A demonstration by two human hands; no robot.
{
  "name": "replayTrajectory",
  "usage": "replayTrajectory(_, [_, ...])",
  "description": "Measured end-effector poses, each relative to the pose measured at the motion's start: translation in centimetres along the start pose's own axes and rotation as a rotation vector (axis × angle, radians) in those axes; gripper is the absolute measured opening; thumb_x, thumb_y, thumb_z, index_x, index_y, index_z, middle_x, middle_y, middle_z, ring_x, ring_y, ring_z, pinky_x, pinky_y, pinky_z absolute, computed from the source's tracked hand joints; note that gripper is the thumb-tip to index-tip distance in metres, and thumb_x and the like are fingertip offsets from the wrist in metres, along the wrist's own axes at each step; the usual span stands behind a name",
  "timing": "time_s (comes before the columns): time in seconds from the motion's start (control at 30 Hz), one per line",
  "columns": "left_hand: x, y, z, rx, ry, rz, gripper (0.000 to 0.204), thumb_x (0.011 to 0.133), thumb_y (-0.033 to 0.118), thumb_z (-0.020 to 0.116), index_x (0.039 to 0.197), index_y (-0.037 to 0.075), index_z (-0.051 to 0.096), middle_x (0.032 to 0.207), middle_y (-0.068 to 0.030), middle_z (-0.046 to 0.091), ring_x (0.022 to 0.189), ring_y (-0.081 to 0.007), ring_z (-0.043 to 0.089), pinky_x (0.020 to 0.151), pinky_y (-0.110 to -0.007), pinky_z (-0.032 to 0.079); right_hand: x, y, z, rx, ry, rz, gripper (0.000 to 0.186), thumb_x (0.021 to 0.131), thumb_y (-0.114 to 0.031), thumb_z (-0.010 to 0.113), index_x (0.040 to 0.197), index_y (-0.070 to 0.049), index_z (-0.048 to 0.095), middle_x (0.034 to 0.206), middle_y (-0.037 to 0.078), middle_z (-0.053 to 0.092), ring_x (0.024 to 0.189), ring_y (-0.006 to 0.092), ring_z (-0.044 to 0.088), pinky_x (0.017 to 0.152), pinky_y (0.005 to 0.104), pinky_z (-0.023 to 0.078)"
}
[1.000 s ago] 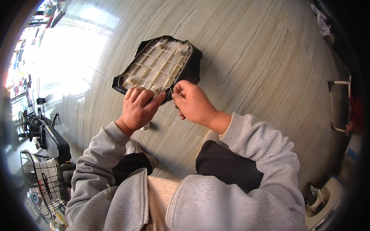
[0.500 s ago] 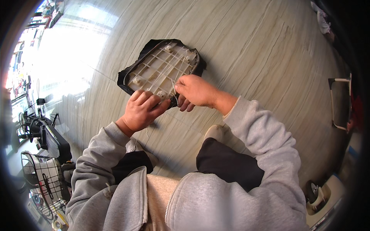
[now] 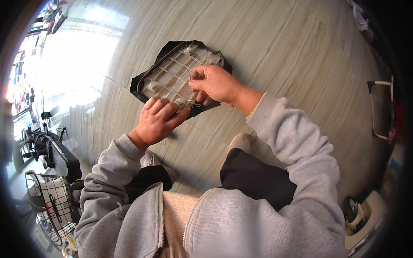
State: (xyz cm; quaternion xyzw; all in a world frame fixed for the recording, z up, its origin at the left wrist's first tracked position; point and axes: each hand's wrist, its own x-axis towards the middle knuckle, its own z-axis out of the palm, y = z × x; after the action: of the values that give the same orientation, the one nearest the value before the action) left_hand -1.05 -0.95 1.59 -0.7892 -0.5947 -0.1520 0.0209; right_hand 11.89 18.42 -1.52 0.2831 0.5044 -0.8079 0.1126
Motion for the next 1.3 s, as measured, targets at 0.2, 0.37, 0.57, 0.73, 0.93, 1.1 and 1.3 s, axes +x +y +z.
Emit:
replayTrajectory(0.2, [0.0, 0.0, -0.4, -0.007, 0.040, 0.003, 0.035, 0.071, 0.018, 0.068, 0.105, 0.022, 0.068, 0.093, 0.0047, 0.055, 0.084, -0.0149, 0.054, 0.073, -0.031, 0.044, 0.3, -0.4, 0.9, -0.072, -0.064, -0.104, 0.008, 0.100, -0.015, 0.056, 0.102, -0.007, 0.057, 0.076, 0.002, 0.064, 0.058, 0.0059, 0.060, 0.046, 0.0199, 0.046])
replayTrajectory(0.37, [0.7, 1.1, -0.1, -0.084, 0.029, 0.065, 0.036, 0.073, 0.017, 0.069, 0.107, 0.024, 0.069, 0.094, 0.0046, 0.056, 0.085, -0.0150, 0.053, 0.074, -0.030, 0.043, 1.2, -1.0, -0.5, 0.046, -0.100, -0.134, 0.008, 0.101, -0.016, 0.057, 0.102, -0.008, 0.056, 0.079, 0.003, 0.065, 0.061, 0.0068, 0.060, 0.053, 0.0210, 0.050])
replayTrajectory(0.57, [1.0, 1.6, -0.2, -0.084, 0.063, 0.051, 0.038, 0.072, 0.017, 0.069, 0.109, 0.025, 0.068, 0.097, 0.0054, 0.057, 0.085, -0.0145, 0.054, 0.075, -0.030, 0.044, 0.1, -2.0, -0.5, 0.086, -0.162, -0.026, 0.010, 0.103, -0.021, 0.054, 0.105, -0.011, 0.055, 0.081, 0.003, 0.065, 0.062, 0.0078, 0.061, 0.058, 0.0245, 0.055])
replayTrajectory(0.73, [1.0, 1.5, -0.4, -0.096, 0.052, 0.058, 0.039, 0.071, 0.017, 0.069, 0.110, 0.025, 0.069, 0.096, 0.0051, 0.056, 0.085, -0.0147, 0.053, 0.075, -0.030, 0.044, -0.6, -2.7, -0.7, 0.110, -0.195, 0.006, 0.016, 0.106, -0.026, 0.047, 0.107, -0.012, 0.055, 0.080, 0.002, 0.062, 0.063, 0.0073, 0.061, 0.061, 0.0262, 0.057])
replayTrajectory(0.93, [1.3, 1.8, -0.5, -0.106, 0.066, 0.058, 0.038, 0.071, 0.017, 0.070, 0.108, 0.023, 0.069, 0.094, 0.0046, 0.056, 0.085, -0.0144, 0.053, 0.074, -0.031, 0.044, -0.1, -2.0, -0.2, 0.189, -0.218, 0.011, 0.019, 0.106, -0.023, 0.044, 0.104, -0.009, 0.058, 0.078, 0.002, 0.059, 0.063, 0.0096, 0.061, 0.060, 0.0266, 0.056])
replayTrajectory(1.1, [1.4, 1.8, -0.5, -0.178, 0.070, 0.025, 0.037, 0.071, 0.015, 0.071, 0.107, 0.022, 0.070, 0.091, 0.0036, 0.056, 0.084, -0.0157, 0.053, 0.073, -0.031, 0.044, -0.1, -1.7, -0.4, 0.152, -0.212, -0.038, 0.021, 0.107, -0.021, 0.043, 0.105, -0.008, 0.059, 0.077, 0.001, 0.057, 0.061, 0.0082, 0.058, 0.060, 0.0257, 0.056])
replayTrajectory(1.3, [2.3, 1.4, -0.8, -0.488, 0.096, -0.156, 0.051, 0.058, 0.008, 0.085, 0.106, 0.017, 0.071, 0.088, -0.0004, 0.052, 0.081, -0.0198, 0.052, 0.073, -0.033, 0.043, 0.6, -0.9, -0.8, 0.269, -0.168, -0.046, 0.020, 0.105, -0.017, 0.043, 0.104, -0.005, 0.059, 0.078, 0.000, 0.053, 0.058, 0.0078, 0.052, 0.059, 0.0257, 0.055])
